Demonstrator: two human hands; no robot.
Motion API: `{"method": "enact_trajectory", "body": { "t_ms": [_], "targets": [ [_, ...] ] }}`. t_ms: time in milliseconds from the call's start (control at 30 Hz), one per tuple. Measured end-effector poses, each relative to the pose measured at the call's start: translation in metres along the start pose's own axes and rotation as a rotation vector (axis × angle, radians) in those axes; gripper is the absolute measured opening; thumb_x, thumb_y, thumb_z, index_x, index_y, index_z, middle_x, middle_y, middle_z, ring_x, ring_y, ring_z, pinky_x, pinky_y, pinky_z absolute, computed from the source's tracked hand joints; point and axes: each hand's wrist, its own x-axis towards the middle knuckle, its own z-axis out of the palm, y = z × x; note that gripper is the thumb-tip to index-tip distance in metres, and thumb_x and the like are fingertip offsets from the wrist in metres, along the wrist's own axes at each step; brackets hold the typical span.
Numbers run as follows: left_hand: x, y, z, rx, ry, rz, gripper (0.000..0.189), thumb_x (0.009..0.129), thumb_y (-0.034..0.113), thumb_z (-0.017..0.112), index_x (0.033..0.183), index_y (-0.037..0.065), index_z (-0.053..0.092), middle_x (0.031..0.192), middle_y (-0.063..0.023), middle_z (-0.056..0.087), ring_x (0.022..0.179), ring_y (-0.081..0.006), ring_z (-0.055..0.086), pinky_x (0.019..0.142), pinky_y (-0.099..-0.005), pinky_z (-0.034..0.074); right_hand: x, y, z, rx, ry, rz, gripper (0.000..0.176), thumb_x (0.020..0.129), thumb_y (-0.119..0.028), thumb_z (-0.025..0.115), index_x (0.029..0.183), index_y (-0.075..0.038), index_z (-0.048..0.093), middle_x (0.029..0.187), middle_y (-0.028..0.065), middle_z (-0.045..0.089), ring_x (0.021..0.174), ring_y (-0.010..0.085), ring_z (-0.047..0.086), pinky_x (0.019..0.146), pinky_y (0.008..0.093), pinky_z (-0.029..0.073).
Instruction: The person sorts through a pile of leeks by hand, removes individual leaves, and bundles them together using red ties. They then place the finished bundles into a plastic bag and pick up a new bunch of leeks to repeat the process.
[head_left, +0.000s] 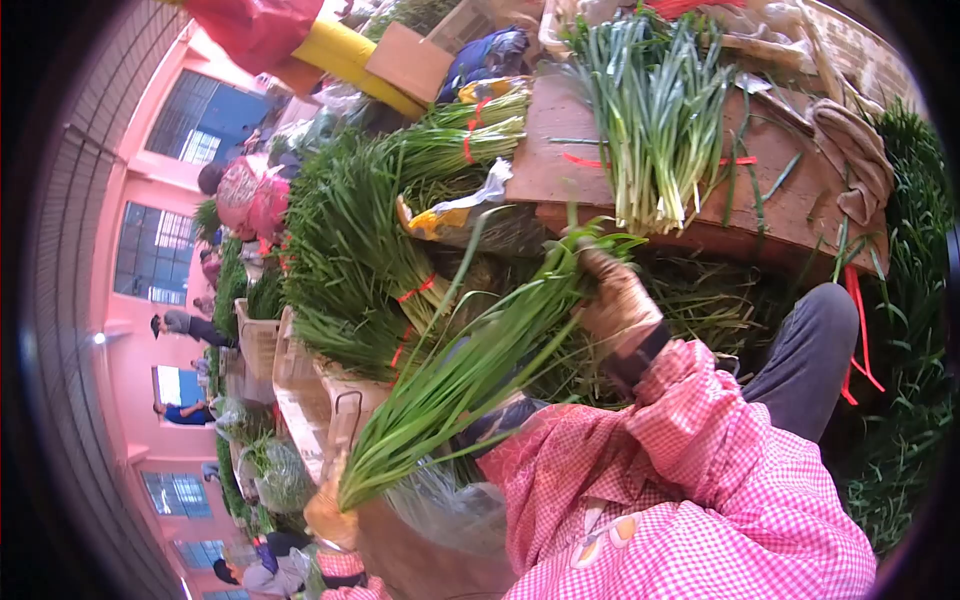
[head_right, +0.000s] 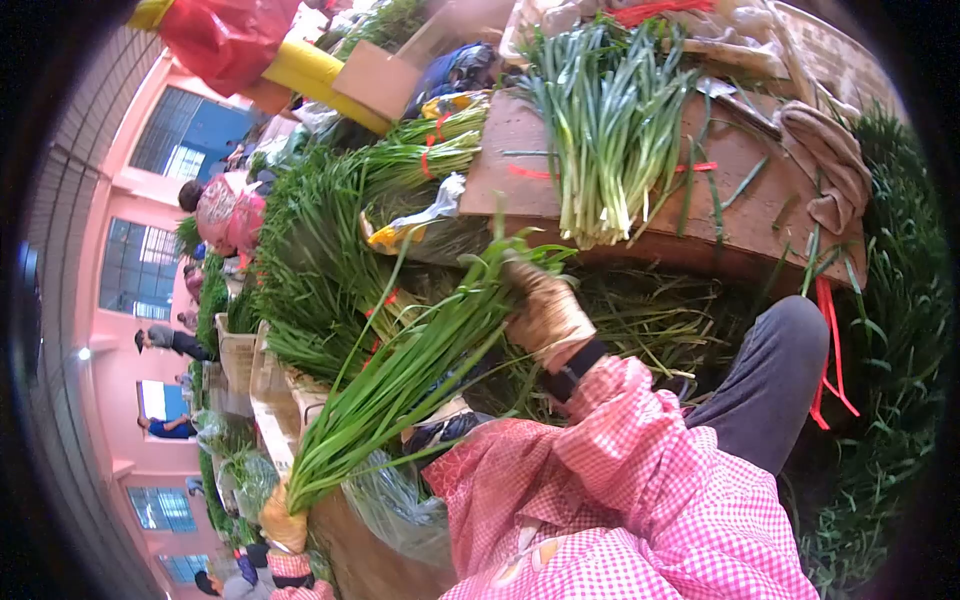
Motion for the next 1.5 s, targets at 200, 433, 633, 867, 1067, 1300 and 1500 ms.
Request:
{"method": "enact_trajectory", "body": {
  "t_ms": [200,433,633,867,1067,1300,1500],
  "targets": [
    [0.010,-0.028,-0.026,0.504,0.225,0.243,0.052,0.066,0.007,0.056,0.118,0.013,0.056,0.095,-0.0053,0.062,0.076,-0.0262,0.059,0.061,-0.0362,0.043,0.007,-0.056,-0.018,-0.040,0.085,-0.264,0.019,0.080,-0.017,0.068,0.096,-0.008,0.063,0.094,0.0053,0.066,0.089,0.0195,0.063,0.081,0.0390,0.052],
    [0.030,-0.027,-0.050,0.767,0.274,0.309,0.051,0.068,0.006,0.055,0.118,0.016,0.056,0.097,0.0000,0.060,0.068,-0.0221,0.053,0.058,-0.0363,0.040,-0.010,-0.083,-0.008,-0.067,-0.382,-0.279,0.033,0.088,-0.025,0.058,0.114,-0.006,0.056,0.107,0.0034,0.064,0.094,0.0167,0.060,0.084,0.0353,0.049],
    [0.043,-0.015,-0.054,0.736,0.347,0.333,0.051,0.068,0.006,0.055,0.118,0.018,0.057,0.094,0.0007,0.058,0.067,-0.0221,0.052,0.059,-0.0365,0.041,-0.048,-0.036,0.044,-0.574,-0.706,0.262,0.025,0.088,-0.021,0.056,0.105,-0.003,0.060,0.100,0.0125,0.065,0.081,0.0198,0.064,0.073,0.0311,0.052],
    [0.054,0.003,-0.058,0.709,0.413,0.225,0.047,0.070,0.011,0.056,0.116,0.017,0.058,0.098,-0.0017,0.060,0.075,-0.0223,0.056,0.060,-0.0351,0.042,-0.098,0.122,0.038,-1.076,-1.084,0.722,0.056,0.076,-0.028,0.065,0.124,-0.002,0.051,0.115,0.0153,0.060,0.106,0.0226,0.056,0.092,0.0314,0.042],
    [0.085,0.045,-0.029,-0.045,0.481,0.084,0.048,0.082,0.012,0.061,0.128,0.005,0.049,0.115,-0.0112,0.061,0.094,-0.0254,0.062,0.077,-0.0326,0.050,-0.078,0.123,0.113,-1.292,-0.870,0.492,0.086,0.069,-0.041,0.069,0.132,0.007,0.035,0.136,0.0247,0.039,0.127,0.0304,0.038,0.103,0.0370,0.034],
    [0.164,0.146,0.008,-0.783,0.519,0.357,0.046,0.083,0.006,0.056,0.127,-0.003,0.046,0.122,-0.0162,0.056,0.108,-0.0236,0.057,0.091,-0.0336,0.045,-0.046,0.056,0.136,-0.735,-0.791,-0.128,0.062,0.077,-0.017,0.069,0.131,-0.007,0.041,0.131,0.0067,0.048,0.121,0.0222,0.045,0.104,0.0333,0.032],
    [0.232,0.305,0.024,-0.975,0.573,0.524,0.051,0.074,0.011,0.062,0.124,0.007,0.053,0.103,-0.0187,0.063,0.087,-0.0283,0.065,0.074,-0.0367,0.052,-0.063,-0.107,0.145,-1.641,-0.558,-1.159,0.030,0.086,-0.007,0.058,0.116,-0.004,0.054,0.109,0.0068,0.058,0.099,0.0179,0.057,0.087,0.0306,0.046]
  ]
}}
